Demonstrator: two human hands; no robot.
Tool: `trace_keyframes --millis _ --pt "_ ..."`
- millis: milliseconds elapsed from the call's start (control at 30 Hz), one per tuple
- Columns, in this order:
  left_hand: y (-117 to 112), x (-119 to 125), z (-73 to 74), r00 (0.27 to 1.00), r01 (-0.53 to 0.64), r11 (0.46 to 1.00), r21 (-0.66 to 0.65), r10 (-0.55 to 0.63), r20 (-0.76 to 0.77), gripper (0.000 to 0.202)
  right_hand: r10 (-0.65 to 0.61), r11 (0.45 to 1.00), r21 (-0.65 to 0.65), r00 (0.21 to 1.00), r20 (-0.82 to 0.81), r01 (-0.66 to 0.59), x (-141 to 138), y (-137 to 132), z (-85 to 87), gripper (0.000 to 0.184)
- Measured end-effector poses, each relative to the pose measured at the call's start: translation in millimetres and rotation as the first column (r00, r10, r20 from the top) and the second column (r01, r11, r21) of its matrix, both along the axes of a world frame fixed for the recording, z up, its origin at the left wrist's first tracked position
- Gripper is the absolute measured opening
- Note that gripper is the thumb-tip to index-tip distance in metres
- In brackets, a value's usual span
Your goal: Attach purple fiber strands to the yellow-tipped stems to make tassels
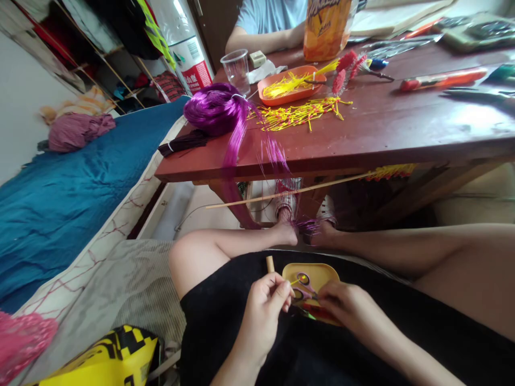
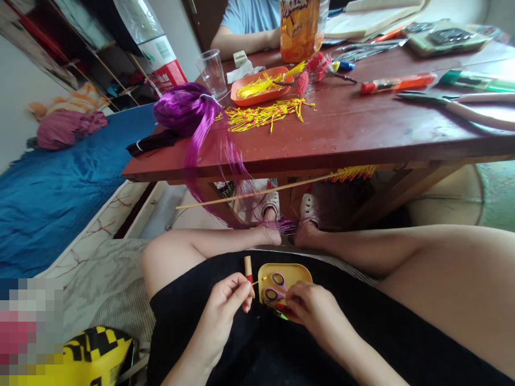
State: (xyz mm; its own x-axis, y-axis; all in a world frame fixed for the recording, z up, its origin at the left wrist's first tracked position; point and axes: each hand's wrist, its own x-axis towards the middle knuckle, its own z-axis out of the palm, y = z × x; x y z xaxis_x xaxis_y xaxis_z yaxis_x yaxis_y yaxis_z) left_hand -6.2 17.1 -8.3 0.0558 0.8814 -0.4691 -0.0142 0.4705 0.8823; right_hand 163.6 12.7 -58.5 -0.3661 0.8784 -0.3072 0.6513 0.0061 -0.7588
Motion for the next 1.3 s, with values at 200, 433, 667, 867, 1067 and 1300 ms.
trace_keyframes --millis 200,433,667,867,1067,1300 --pt "-2.1 -2.5 0.6 0.999 -0.054 0.998 0.014 0.054 0.001 0.027 0.207 0.978 -0.040 0.920 0.332 -0.205 -41.4 -9.1 -35.8 0.011" --pt "-6.0 -0.7 0.7 0.992 -0.107 0.994 -0.003 0.107 0.068 0.028 0.334 0.933 -0.065 0.786 0.520 -0.353 -59.0 -11.6 -27.9 0.022" --pt "-9.2 -0.9 4.8 0.986 -0.130 0.992 0.005 0.129 0.109 0.029 0.326 0.941 -0.113 0.754 0.570 -0.320 -54.2 -14.4 -32.7 0.022" --pt "-14.3 -1.5 6.5 0.982 -0.138 0.990 0.023 0.133 0.131 0.030 0.212 0.968 0.001 0.824 0.525 -0.250 -35.6 -16.6 -23.0 0.027" --pt "-21.9 0.9 10.0 0.998 -0.051 0.994 0.100 0.047 0.046 0.028 -0.113 0.980 0.196 0.902 0.416 0.032 44.0 -21.7 8.3 0.028" --pt "-32.2 10.3 15.5 0.986 0.128 0.975 0.181 -0.105 -0.133 0.025 -0.426 0.903 -0.223 0.702 -0.571 0.367 6.8 -17.7 67.7 0.028"
